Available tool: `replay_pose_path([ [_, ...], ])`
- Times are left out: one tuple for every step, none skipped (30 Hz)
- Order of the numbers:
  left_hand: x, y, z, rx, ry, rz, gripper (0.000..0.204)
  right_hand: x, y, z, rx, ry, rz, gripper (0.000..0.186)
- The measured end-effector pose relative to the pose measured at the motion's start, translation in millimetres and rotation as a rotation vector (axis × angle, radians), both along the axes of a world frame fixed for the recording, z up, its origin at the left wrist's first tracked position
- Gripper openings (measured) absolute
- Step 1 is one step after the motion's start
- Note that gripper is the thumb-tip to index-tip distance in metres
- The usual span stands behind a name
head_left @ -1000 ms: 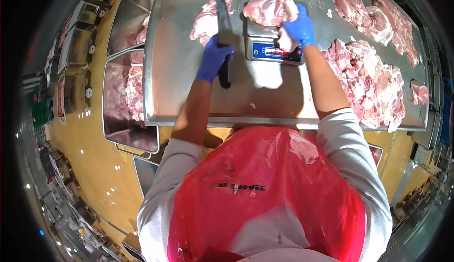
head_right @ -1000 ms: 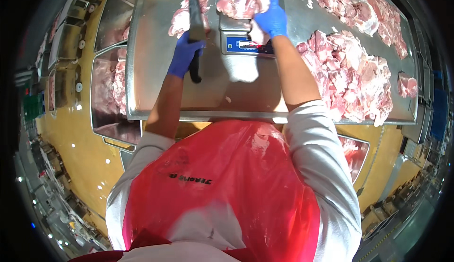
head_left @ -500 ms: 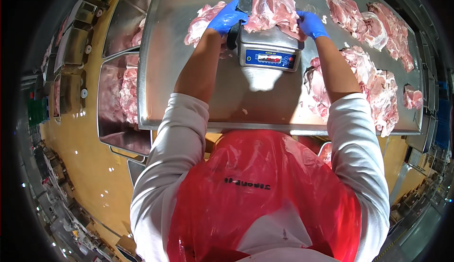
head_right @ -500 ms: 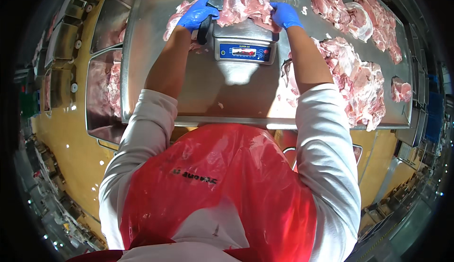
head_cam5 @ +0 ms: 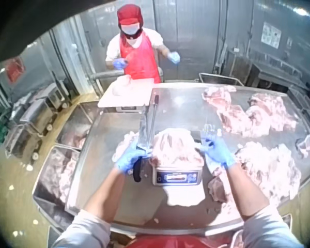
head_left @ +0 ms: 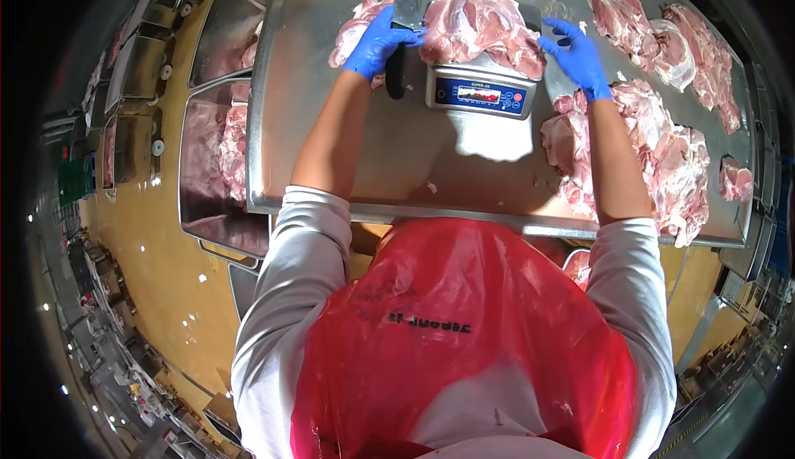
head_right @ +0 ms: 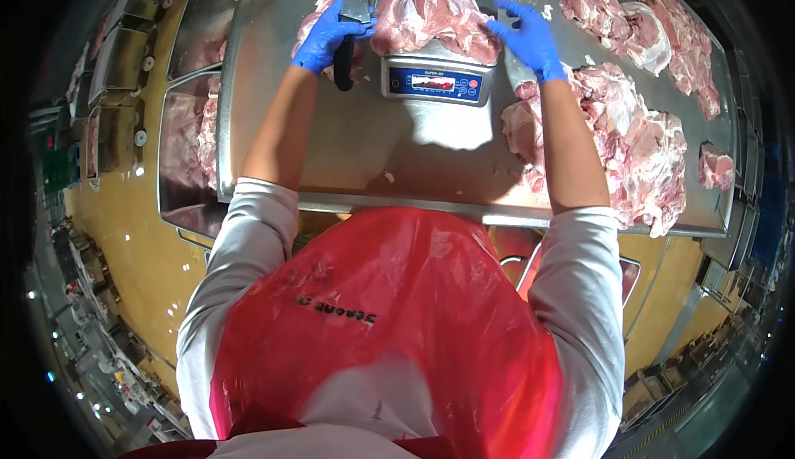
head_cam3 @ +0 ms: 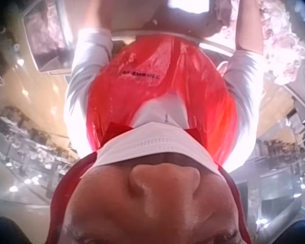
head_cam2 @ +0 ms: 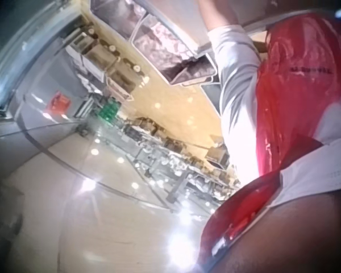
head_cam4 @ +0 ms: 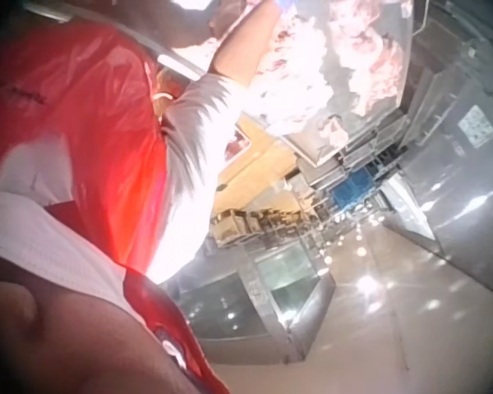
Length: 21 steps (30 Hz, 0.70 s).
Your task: The person uses a knife to cut and trim pieces of raw meat on a stainless steel table. They place the cut meat onto a digital scale to weigh it and then transfer the portions into a metal tray. The process involves repetitive cutting, weighing, and sorting of the meat.
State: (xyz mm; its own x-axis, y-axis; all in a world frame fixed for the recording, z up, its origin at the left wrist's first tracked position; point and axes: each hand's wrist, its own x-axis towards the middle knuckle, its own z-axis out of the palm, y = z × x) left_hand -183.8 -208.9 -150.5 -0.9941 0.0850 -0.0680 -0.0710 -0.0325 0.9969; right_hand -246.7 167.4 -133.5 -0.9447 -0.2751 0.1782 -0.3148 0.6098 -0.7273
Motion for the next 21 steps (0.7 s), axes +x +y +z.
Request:
replay_pose_path([
  [6.7,0.1,1.0,0.020,-0.025,0.064,0.039,13.6,-3.8,5.6,0.047,0.062,0.012,0.047],
  [12.4,-4.7,-0.6,0.037,-0.049,0.133,0.038,22.3,-8.0,10.2,0.091,0.124,0.030,0.048],
  [10.7,-16.1,-12.3,0.128,-0.084,0.113,0.038,25.8,-10.0,14.0,0.102,0.109,0.023,0.050],
  [13.4,-20.1,-12.9,0.143,-0.076,0.138,0.042,30.8,-10.8,16.7,0.067,0.129,0.010,0.049],
  [17.0,-23.9,-13.9,0.158,-0.069,0.164,0.045,34.3,-11.5,20.4,0.031,0.148,-0.001,0.049],
  [21.7,-27.5,-15.4,0.172,-0.061,0.192,0.049,38.3,-12.6,23.9,-0.005,0.167,-0.011,0.049],
  [32.7,-17.6,3.6,0.154,-0.081,0.197,0.053,47.0,-8.4,29.2,0.006,0.162,-0.025,0.047],
  [42.8,-20.8,4.5,0.160,-0.079,0.222,0.053,54.6,-9.9,37.0,0.012,0.162,-0.021,0.046],
  [52.1,-28.3,3.9,0.165,-0.078,0.247,0.052,59.1,-12.0,40.8,0.017,0.162,-0.016,0.044],
  [63.1,-33.9,5.4,0.172,-0.075,0.271,0.051,61.1,-11.4,41.4,-0.011,0.142,-0.028,0.042],
  [76.6,-33.4,8.5,0.185,-0.097,0.321,0.054,64.4,-5.2,38.4,-0.036,0.118,-0.049,0.041],
  [88.6,-38.8,5.7,0.215,-0.110,0.329,0.055,67.1,2.6,34.2,-0.060,0.094,-0.070,0.039],
  [102.1,-46.8,-0.3,0.243,-0.124,0.331,0.056,60.4,16.6,23.6,-0.048,0.089,-0.076,0.037],
  [111.9,-54.0,-6.6,0.270,-0.139,0.330,0.057,53.6,29.4,20.9,-0.065,0.057,-0.082,0.037],
  [124.2,-60.3,-13.3,0.279,-0.154,0.339,0.057,48.3,41.7,17.9,-0.083,0.026,-0.087,0.037],
  [138.0,-64.5,-19.9,0.288,-0.171,0.345,0.057,47.6,50.2,16.6,-0.100,-0.005,-0.095,0.036],
  [150.4,-69.1,-26.0,0.299,-0.181,0.357,0.056,46.3,52.2,21.9,-0.089,-0.011,-0.096,0.037],
  [161.0,-73.5,-32.5,0.297,-0.198,0.373,0.056,46.6,52.2,25.1,-0.049,0.018,-0.095,0.037],
  [170.3,-76.7,-39.5,0.296,-0.216,0.386,0.055,49.5,48.8,29.1,-0.007,0.047,-0.097,0.036],
  [178.6,-78.3,-42.6,0.294,-0.233,0.407,0.054,51.5,40.2,33.9,0.032,0.075,-0.092,0.036],
  [183.6,-78.9,-46.4,0.270,-0.238,0.411,0.051,55.1,31.0,37.7,0.124,0.086,-0.038,0.039],
])
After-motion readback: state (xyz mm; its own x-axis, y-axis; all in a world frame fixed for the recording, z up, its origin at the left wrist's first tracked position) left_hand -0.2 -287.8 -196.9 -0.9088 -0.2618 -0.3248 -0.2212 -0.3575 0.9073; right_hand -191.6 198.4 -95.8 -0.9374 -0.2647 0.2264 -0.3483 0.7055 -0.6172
